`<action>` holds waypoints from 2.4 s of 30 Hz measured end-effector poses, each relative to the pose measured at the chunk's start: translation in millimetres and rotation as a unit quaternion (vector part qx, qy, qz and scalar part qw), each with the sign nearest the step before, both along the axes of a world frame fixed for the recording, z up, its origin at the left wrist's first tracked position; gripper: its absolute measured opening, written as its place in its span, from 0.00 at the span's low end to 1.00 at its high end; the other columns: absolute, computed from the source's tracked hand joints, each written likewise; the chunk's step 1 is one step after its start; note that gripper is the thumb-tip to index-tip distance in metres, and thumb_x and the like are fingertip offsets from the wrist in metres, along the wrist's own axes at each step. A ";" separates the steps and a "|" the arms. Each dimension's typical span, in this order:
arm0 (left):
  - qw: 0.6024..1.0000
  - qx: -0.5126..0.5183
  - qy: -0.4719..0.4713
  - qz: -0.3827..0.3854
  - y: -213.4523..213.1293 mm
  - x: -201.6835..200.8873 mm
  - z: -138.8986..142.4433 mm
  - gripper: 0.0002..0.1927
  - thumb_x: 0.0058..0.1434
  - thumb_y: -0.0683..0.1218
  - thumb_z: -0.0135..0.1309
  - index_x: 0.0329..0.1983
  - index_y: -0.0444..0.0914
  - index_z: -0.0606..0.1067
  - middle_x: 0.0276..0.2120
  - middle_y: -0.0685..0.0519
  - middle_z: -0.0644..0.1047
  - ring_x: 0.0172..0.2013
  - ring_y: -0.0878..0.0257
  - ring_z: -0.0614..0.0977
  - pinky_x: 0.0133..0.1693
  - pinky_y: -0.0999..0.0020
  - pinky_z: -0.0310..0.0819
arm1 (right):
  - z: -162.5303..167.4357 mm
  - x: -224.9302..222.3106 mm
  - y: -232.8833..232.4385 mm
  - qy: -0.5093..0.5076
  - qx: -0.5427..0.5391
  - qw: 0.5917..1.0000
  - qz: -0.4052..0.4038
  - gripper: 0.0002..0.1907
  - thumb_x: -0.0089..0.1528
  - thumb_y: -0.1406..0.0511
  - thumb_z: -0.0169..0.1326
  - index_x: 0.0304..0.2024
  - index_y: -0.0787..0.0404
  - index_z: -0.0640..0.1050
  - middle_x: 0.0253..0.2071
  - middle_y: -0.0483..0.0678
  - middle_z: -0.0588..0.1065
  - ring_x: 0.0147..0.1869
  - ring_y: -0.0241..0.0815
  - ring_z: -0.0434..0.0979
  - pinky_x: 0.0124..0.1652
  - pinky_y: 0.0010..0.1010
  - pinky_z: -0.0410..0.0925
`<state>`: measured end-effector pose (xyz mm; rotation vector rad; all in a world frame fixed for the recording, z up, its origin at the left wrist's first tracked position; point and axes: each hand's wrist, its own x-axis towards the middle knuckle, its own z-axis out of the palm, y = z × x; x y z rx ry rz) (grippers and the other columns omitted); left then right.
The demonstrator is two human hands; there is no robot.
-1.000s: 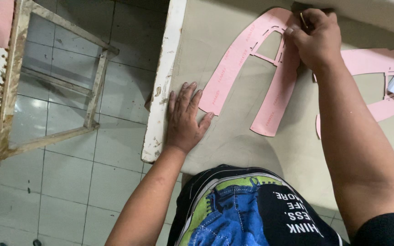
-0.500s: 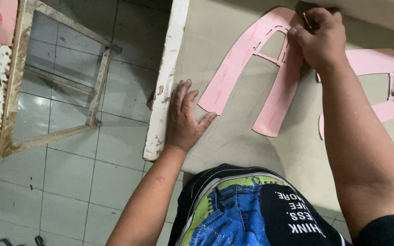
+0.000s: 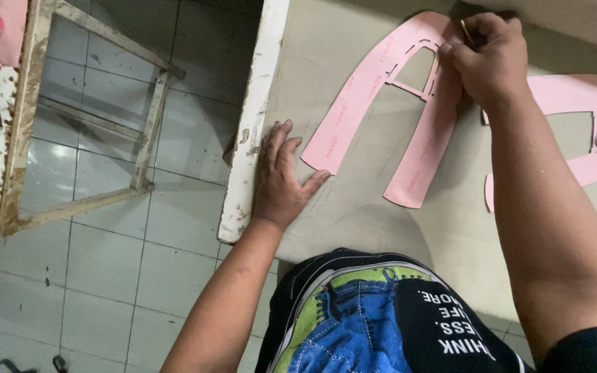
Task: The person aligns pink paper shoe pattern pieces on a padded work table and uses a small pointed tool to mark or punch holes along the dashed lines of the pattern. They reposition and flip the pattern pieces and trace around them on the table surface.
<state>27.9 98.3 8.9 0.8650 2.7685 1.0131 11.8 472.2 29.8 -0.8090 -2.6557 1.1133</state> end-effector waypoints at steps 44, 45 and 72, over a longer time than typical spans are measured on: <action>0.995 -0.059 0.048 -0.068 0.2 0.1 7.5 0.19 0.64 0.56 0.60 0.57 0.47 0.79 0.69 0.56 0.67 0.74 0.50 0.57 0.74 0.41 0.41 | 3.2 3.7 -1.6 0.039 0.041 0.998 0.029 0.21 0.63 0.64 0.70 0.55 0.64 0.79 0.52 0.54 0.70 0.52 0.48 0.75 0.52 0.36 0.72; 0.995 -0.060 0.050 -0.068 0.0 0.0 6.6 0.19 0.65 0.56 0.60 0.57 0.47 0.79 0.69 0.56 0.67 0.74 0.50 0.57 0.73 0.41 0.41 | 3.5 3.8 -2.6 0.039 0.040 0.998 0.027 0.20 0.64 0.64 0.70 0.55 0.64 0.79 0.52 0.54 0.70 0.52 0.48 0.75 0.52 0.36 0.72; 0.840 -0.505 0.103 -0.166 134.8 32.1 24.7 0.52 0.67 0.74 0.38 0.73 0.25 0.59 0.67 0.20 0.58 0.58 0.28 0.66 0.52 0.37 0.64 | 38.6 10.2 -111.2 0.024 -0.016 0.972 0.234 0.11 0.70 0.62 0.55 0.44 0.64 0.82 0.44 0.55 0.76 0.48 0.53 0.77 0.47 0.40 0.70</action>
